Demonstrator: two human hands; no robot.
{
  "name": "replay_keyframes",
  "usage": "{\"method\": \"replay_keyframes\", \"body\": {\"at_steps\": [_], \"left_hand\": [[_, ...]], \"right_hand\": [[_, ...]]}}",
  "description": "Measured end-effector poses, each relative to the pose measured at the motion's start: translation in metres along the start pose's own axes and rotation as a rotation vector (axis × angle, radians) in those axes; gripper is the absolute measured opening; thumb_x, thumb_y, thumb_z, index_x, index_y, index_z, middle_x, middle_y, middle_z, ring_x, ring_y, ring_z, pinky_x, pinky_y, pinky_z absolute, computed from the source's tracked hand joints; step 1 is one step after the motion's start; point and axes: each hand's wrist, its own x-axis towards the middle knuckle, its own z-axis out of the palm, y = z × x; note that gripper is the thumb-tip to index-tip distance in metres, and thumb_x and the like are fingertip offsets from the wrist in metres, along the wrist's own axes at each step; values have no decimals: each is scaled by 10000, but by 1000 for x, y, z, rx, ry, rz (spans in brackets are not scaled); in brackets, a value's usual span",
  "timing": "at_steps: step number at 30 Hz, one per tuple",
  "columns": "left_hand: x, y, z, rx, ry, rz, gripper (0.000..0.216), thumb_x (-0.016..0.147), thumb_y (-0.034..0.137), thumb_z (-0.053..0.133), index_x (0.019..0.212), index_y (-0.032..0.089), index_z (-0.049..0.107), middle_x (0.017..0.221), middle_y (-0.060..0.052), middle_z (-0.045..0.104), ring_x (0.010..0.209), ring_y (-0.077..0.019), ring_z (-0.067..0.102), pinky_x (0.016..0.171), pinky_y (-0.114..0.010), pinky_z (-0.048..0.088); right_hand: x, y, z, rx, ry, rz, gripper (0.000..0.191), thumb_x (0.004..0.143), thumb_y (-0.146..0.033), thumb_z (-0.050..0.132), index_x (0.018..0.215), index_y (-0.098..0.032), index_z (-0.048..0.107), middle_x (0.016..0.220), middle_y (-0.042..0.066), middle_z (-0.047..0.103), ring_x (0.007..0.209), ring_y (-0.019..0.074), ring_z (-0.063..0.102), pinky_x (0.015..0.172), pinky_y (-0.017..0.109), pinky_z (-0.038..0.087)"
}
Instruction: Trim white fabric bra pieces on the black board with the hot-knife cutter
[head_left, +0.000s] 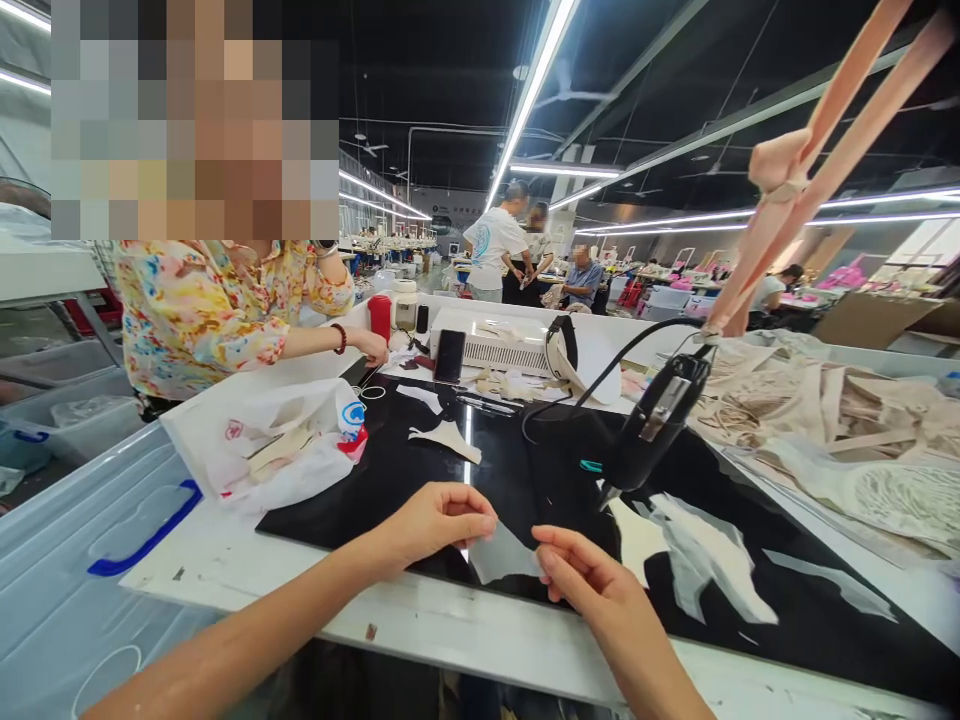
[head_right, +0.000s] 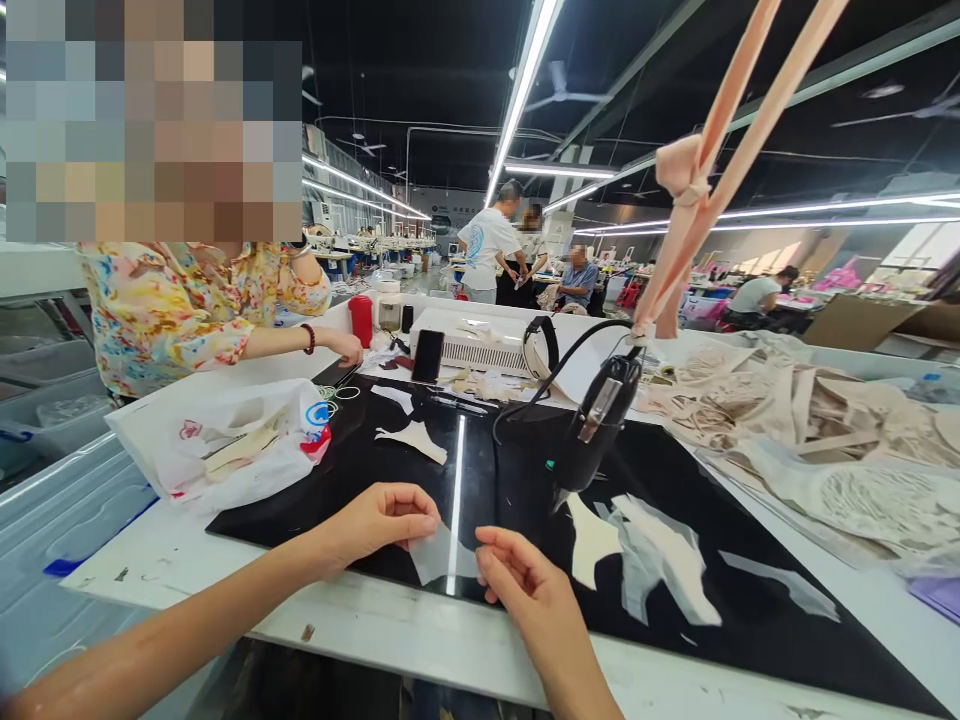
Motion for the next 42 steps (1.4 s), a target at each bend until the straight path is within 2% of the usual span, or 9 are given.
{"method": "replay_keyframes", "body": {"at_steps": [6, 13, 19, 25, 32, 35, 38, 40, 42], "left_hand": [[-7, -1, -17, 136, 46, -26, 329, 802, 459, 726, 900, 146, 708, 849, -25, 684, 660, -92, 506, 645, -235, 401], [-9, 1, -22, 222, 112, -68, 258, 781, 409, 678, 837, 157, 679, 706, 24, 579, 636, -98, 457, 581, -228, 332], [-10, 2, -29, 253, 135, -74, 226, 783, 396, 680, 832, 176, 669, 682, 45, 519, 652, -96, 436, 569, -216, 279], [-8, 3, -30, 261, 123, -51, 225, 791, 384, 686, 831, 166, 652, 641, 59, 505, 544, -64, 379, 507, -206, 251], [-15, 14, -19, 225, -23, 38, 233, 839, 383, 650, 861, 154, 619, 873, -54, 715, 548, -95, 570, 436, -197, 323], [-22, 21, -12, 170, -142, 102, 248, 861, 391, 672, 854, 149, 618, 842, -66, 713, 688, -137, 640, 535, -207, 429], [-26, 24, -6, 96, -225, 141, 262, 871, 399, 691, 861, 146, 626, 819, -64, 703, 741, -150, 650, 647, -240, 480], [-26, 24, -5, 51, -244, 157, 276, 863, 410, 705, 860, 146, 626, 813, -59, 695, 735, -147, 639, 698, -264, 497], [-25, 24, -5, 31, -247, 169, 282, 852, 412, 719, 849, 146, 625, 801, -51, 685, 717, -140, 620, 719, -274, 498]], "right_hand": [[0, 4, 9, -12, -46, 41, 406, 701, -572, 766, 886, -211, 777, 778, 44, 720, 707, 205, 646, 685, 311, 555], [2, 4, 15, -18, -117, 31, 403, 710, -602, 746, 774, -205, 731, 717, 36, 692, 669, 195, 638, 662, 297, 543], [1, 3, 17, -45, -141, 0, 426, 717, -625, 738, 784, -204, 718, 714, 33, 680, 669, 191, 625, 658, 287, 523], [-2, 1, 18, -72, -194, -31, 427, 738, -629, 728, 784, -205, 704, 679, 15, 643, 653, 175, 595, 639, 271, 499], [-8, -5, 13, -70, -336, -70, 382, 775, -594, 729, 802, -213, 732, 734, 17, 660, 692, 170, 592, 650, 251, 502], [-3, -8, 8, -67, -287, -123, 385, 870, -612, 622, 946, -253, 741, 934, 40, 712, 803, 194, 628, 730, 269, 532], [0, -9, 10, -90, -332, -186, 388, 927, -613, 539, 1059, -280, 688, 1196, 67, 687, 1035, 238, 645, 893, 314, 533], [-1, -9, 16, -82, -398, -209, 385, 937, -616, 516, 1042, -274, 657, 1226, 75, 673, 1120, 250, 625, 967, 342, 506], [-2, -9, 22, -61, -426, -214, 369, 938, -611, 517, 975, -264, 640, 1109, 62, 690, 1053, 238, 633, 942, 335, 502]]}}
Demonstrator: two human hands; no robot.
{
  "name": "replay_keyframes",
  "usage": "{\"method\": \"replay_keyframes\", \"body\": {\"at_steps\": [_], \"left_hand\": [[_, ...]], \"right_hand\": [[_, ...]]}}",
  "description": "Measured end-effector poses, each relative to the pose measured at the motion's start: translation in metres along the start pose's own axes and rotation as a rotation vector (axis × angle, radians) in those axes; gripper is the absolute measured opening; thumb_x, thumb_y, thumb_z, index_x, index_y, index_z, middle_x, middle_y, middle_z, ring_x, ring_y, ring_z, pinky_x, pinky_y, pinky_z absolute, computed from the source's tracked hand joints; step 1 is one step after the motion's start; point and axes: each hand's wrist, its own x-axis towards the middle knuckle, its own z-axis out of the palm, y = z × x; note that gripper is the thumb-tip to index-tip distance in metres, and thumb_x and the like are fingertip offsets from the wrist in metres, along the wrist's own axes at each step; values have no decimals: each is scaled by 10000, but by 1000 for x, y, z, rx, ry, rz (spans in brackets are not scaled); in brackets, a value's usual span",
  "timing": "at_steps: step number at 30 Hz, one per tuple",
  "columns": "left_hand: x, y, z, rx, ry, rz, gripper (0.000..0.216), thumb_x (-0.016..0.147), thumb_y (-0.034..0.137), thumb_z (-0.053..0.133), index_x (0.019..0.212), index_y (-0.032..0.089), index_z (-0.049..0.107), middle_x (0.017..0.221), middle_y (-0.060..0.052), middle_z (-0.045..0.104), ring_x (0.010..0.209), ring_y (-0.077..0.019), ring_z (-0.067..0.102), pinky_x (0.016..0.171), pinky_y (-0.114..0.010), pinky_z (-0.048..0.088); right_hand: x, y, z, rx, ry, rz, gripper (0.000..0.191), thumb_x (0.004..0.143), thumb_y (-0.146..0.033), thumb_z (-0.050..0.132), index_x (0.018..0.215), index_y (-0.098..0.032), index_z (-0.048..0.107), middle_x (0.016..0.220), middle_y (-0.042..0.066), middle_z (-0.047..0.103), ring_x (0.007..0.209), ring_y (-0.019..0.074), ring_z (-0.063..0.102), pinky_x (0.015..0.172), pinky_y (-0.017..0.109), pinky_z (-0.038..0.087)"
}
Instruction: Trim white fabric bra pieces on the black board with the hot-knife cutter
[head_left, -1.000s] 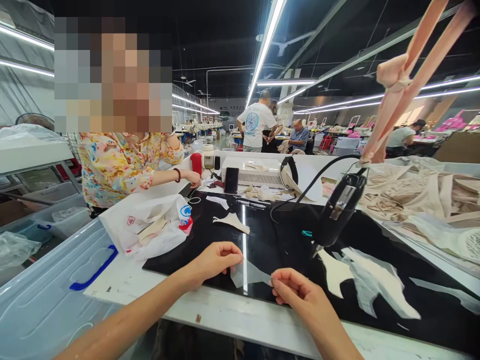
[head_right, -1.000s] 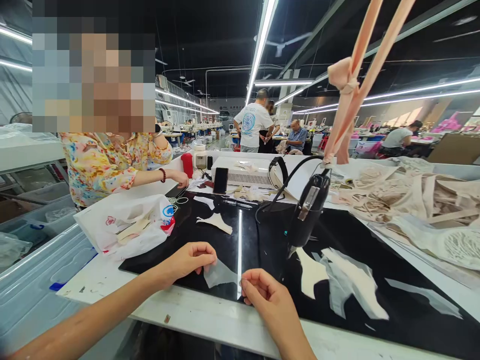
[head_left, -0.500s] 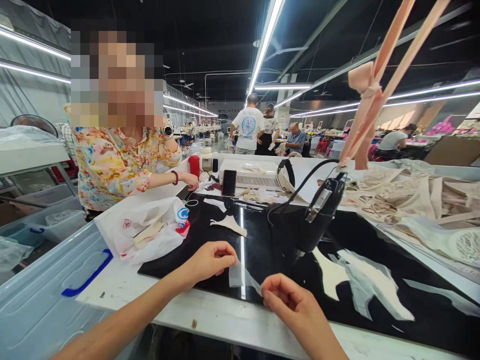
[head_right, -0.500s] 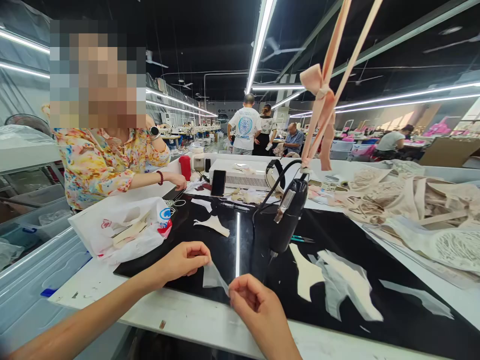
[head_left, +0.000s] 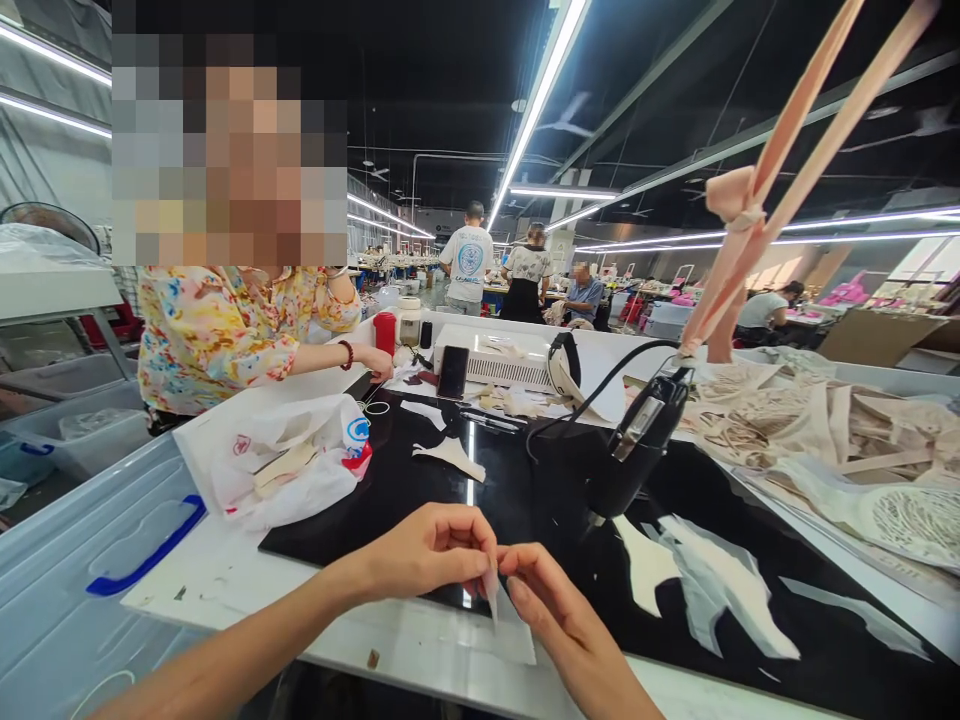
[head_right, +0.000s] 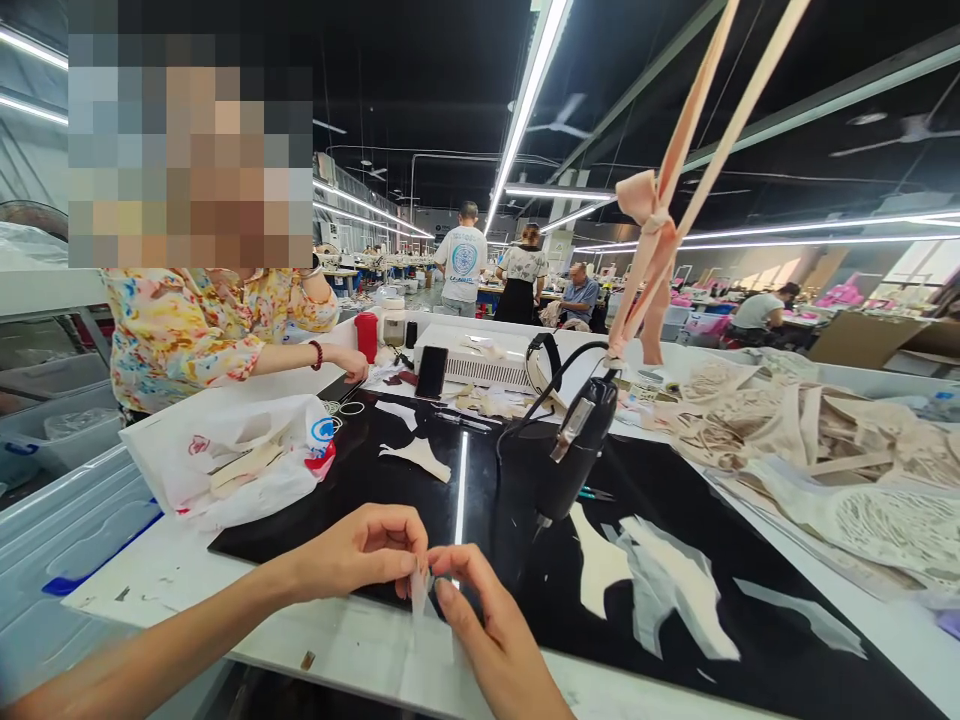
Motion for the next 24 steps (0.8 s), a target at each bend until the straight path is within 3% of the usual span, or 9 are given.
{"method": "replay_keyframes", "body": {"at_steps": [4, 7, 14, 19, 24], "left_hand": [[1, -2, -6, 4, -1, 18, 267, 858, 402, 699, 843, 144, 630, 781, -34, 659, 715, -138, 593, 738, -275, 486], [4, -7, -12, 57, 27, 17, 271, 884, 418, 650, 832, 153, 625, 781, -21, 644, 726, -140, 583, 746, -271, 480], [16, -39, -29, 667, 124, 71, 243, 965, 361, 520, 935, 182, 682, 870, -30, 691, 777, -163, 607, 737, -264, 466], [15, -53, -37, 800, 117, 155, 184, 946, 323, 578, 939, 210, 722, 1072, -78, 705, 1081, -246, 599, 995, -359, 413], [14, -61, -41, 853, 142, 224, 185, 973, 334, 565, 934, 227, 711, 1112, -68, 720, 1102, -226, 616, 1014, -351, 443]], "right_hand": [[2, 3, 6, -11, 50, 30, 344, 899, -574, 606, 825, -238, 629, 826, 6, 627, 792, 183, 580, 736, 264, 473], [7, 10, 2, -101, 83, 47, 320, 884, -535, 635, 796, -228, 649, 754, -7, 609, 718, 169, 545, 671, 254, 437], [25, 32, -3, -517, 109, -82, 244, 961, -391, 539, 867, -234, 700, 766, 7, 677, 690, 171, 608, 634, 258, 464], [34, 41, -3, -685, 100, -175, 209, 987, -290, 497, 895, -243, 679, 842, 25, 696, 787, 208, 644, 723, 315, 498], [33, 43, -6, -803, 117, -201, 244, 1005, -224, 450, 907, -230, 673, 875, 56, 682, 829, 238, 632, 768, 371, 497]]}}
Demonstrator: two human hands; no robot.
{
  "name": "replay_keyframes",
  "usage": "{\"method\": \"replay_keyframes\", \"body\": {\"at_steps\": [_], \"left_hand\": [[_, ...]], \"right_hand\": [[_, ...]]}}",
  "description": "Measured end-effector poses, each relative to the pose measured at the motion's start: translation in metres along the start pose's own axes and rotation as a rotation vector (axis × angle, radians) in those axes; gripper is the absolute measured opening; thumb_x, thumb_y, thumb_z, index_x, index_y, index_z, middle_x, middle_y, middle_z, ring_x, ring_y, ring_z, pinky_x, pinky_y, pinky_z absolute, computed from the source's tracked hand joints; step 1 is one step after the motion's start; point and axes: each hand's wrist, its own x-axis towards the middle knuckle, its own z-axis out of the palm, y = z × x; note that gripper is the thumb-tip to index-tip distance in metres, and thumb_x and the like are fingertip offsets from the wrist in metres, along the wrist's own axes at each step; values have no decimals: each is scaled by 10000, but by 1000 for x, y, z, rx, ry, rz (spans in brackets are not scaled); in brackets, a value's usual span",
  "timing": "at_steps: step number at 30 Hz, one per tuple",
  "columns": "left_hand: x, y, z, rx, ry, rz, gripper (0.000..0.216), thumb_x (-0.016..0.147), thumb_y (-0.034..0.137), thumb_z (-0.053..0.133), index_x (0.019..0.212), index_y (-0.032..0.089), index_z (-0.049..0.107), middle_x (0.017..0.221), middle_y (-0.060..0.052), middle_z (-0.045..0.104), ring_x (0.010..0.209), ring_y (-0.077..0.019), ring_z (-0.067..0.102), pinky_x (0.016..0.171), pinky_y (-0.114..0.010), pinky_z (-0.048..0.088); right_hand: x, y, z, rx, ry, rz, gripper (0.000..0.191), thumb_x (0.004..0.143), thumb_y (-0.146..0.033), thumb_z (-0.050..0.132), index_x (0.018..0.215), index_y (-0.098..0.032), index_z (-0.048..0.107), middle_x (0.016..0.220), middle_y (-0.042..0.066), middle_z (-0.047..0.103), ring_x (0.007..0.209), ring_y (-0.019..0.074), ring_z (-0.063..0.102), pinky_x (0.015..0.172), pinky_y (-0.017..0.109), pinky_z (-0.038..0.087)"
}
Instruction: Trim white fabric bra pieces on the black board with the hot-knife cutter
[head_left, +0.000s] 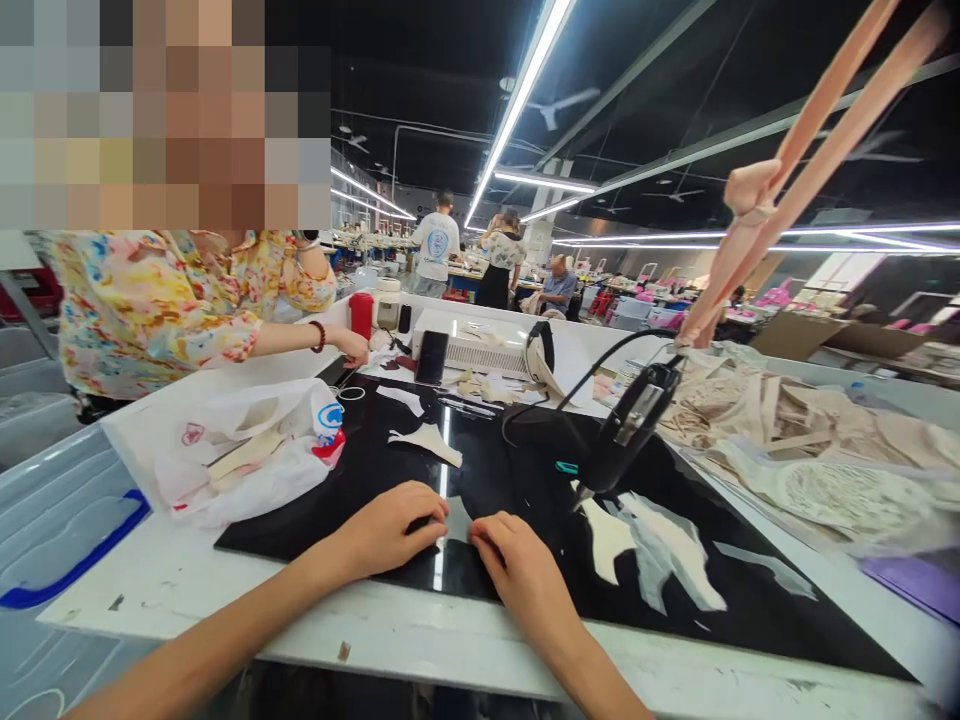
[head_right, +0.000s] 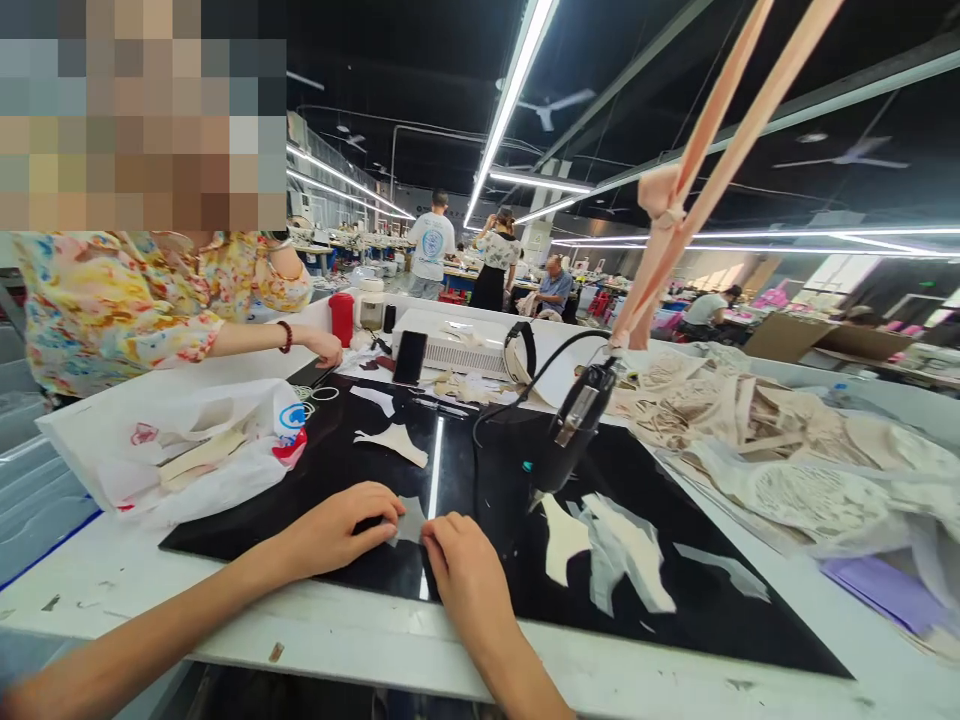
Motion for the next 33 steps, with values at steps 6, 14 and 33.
{"method": "replay_keyframes", "body": {"at_steps": [6, 14, 33], "left_hand": [[3, -6, -1, 29, -29, -30, 302, 990, 398, 520, 842, 221, 715, 1189, -52, 735, 1228, -236, 593, 1100, -365, 421], [0, -6, -6, 82, -14, -59, 499, 1002, 426, 424, 603, 224, 646, 1270, -18, 718, 1331, -246, 547, 1131, -373, 432], [-6, -13, -6, 114, 130, -117, 518, 1019, 514, 364, 752, 227, 702, 1307, -25, 674, 1222, -218, 610, 1065, -279, 471]], "right_hand": [[-4, 1, -6, -90, 7, 24, 201, 995, -164, 506, 932, -225, 687, 907, 47, 694, 860, 220, 635, 787, 349, 510], [-24, 4, -22, -54, 92, 61, 165, 983, -195, 547, 1009, -252, 700, 1011, 35, 709, 921, 200, 650, 831, 325, 519], [-99, 107, -118, -26, 269, 573, 296, 801, -535, 690, 824, -248, 757, 859, 40, 730, 753, 229, 602, 749, 340, 455]]}}
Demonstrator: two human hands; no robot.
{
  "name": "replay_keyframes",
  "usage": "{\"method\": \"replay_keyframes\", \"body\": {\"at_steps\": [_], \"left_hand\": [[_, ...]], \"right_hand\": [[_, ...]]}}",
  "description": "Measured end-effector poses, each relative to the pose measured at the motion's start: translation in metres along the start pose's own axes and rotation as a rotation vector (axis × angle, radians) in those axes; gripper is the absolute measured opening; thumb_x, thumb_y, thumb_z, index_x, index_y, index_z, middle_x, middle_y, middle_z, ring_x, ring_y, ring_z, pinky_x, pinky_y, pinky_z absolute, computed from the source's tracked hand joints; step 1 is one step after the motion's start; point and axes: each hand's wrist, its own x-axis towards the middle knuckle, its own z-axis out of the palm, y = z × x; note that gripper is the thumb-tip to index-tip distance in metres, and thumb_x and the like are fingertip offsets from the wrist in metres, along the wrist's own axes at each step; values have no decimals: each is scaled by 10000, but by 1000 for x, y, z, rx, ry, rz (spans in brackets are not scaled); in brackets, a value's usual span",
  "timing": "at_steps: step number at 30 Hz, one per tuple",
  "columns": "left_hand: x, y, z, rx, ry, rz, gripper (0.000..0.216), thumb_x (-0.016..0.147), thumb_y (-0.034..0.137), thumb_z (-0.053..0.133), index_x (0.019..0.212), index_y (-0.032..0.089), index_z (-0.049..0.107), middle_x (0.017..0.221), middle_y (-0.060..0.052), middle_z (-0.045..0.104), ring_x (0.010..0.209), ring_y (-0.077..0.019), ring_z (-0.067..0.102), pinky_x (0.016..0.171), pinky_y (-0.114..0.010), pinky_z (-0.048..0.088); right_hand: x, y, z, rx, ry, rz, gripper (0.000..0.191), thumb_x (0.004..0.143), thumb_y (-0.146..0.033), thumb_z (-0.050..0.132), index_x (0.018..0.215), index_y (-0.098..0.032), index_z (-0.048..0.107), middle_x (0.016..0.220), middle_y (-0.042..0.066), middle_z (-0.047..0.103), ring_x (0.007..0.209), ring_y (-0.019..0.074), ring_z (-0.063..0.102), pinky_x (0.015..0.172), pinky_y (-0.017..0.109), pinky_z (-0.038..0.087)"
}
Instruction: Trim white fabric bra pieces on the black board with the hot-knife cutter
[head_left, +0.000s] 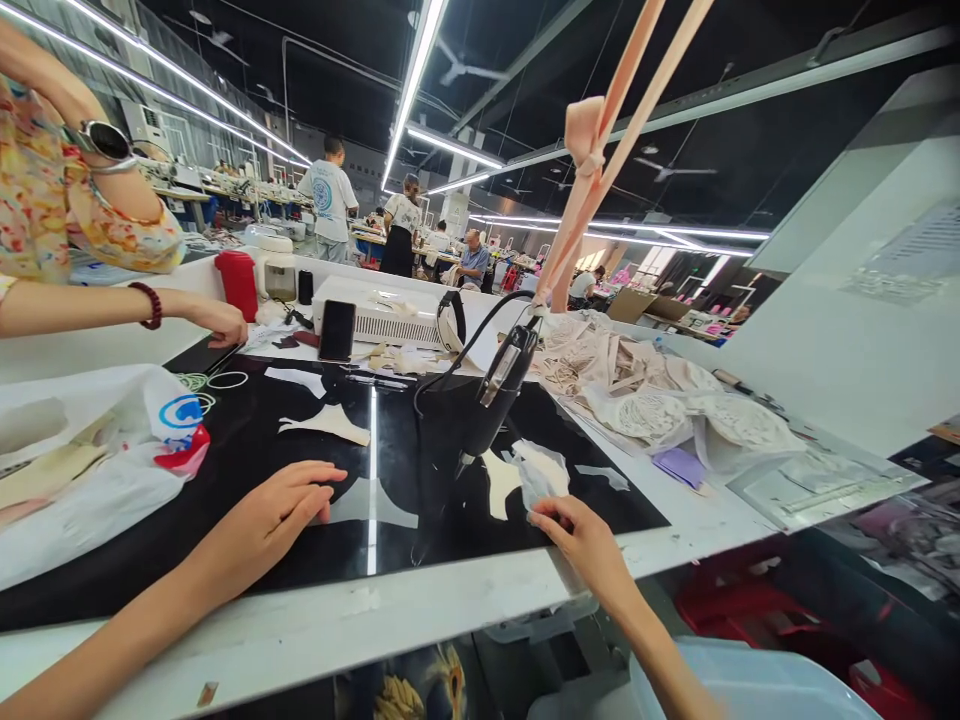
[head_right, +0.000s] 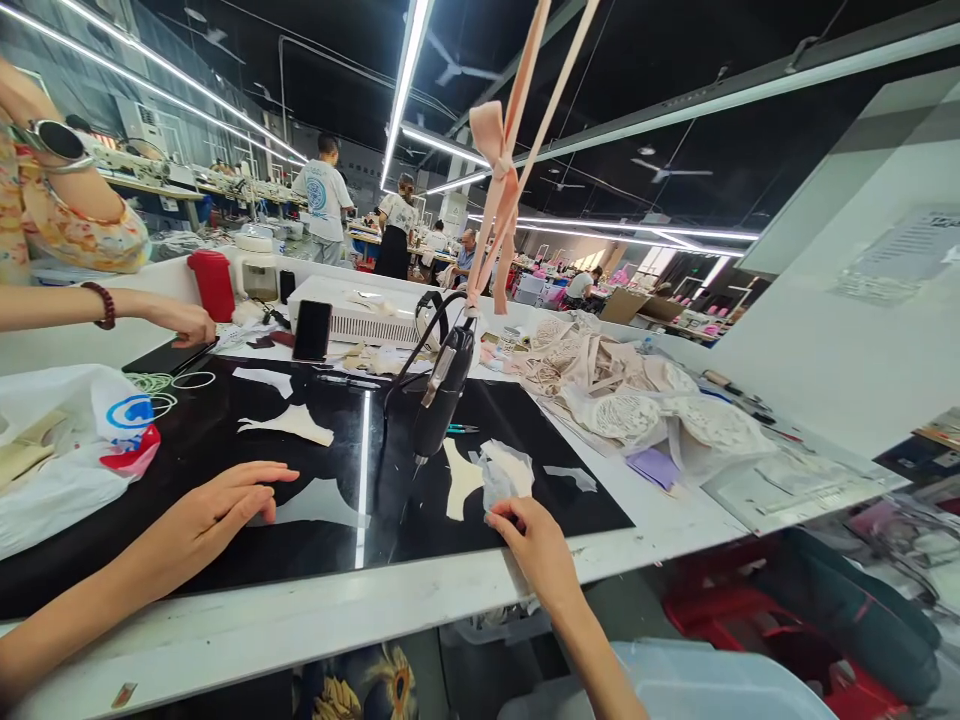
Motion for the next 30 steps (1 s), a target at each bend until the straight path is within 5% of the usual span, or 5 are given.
{"method": "replay_keyframes", "body": {"at_steps": [6, 10, 23, 30], "left_hand": [[1, 2, -1, 17, -6, 5, 540, 1015, 531, 362, 741, 223, 710, 1288, -31, 685, 1208, -220, 620, 1060, -277, 480], [1, 1, -1, 27, -8, -20, 537, 1013, 533, 356, 776, 228, 730, 1250, -31, 698, 1174, -212, 641, 1039, -271, 496], [0, 0, -1, 36, -27, -4, 534, 1006, 525, 366, 738, 228, 721, 1295, -27, 680, 1162, -216, 650, 1039, -287, 504], [0, 0, -1, 48, -39, -9, 533, 1007, 531, 358, 750, 237, 721, 1316, -18, 669, 1202, -221, 629, 1046, -293, 498]], "right_hand": [[11, 6, -5, 73, 22, 67, 439, 807, -627, 612, 816, -218, 771, 893, 63, 759, 881, 274, 663, 791, 329, 453], [21, 8, -14, 108, 22, 151, 511, 737, -665, 615, 768, -181, 777, 736, 59, 716, 741, 261, 625, 673, 323, 428], [21, 0, -28, 273, 2, 304, 365, 637, -549, 738, 698, -197, 810, 644, 39, 628, 573, 158, 473, 507, 281, 323], [36, -3, -34, 488, 155, 297, 396, 635, -564, 777, 761, -189, 799, 688, 35, 641, 597, 140, 498, 490, 247, 378]]}}
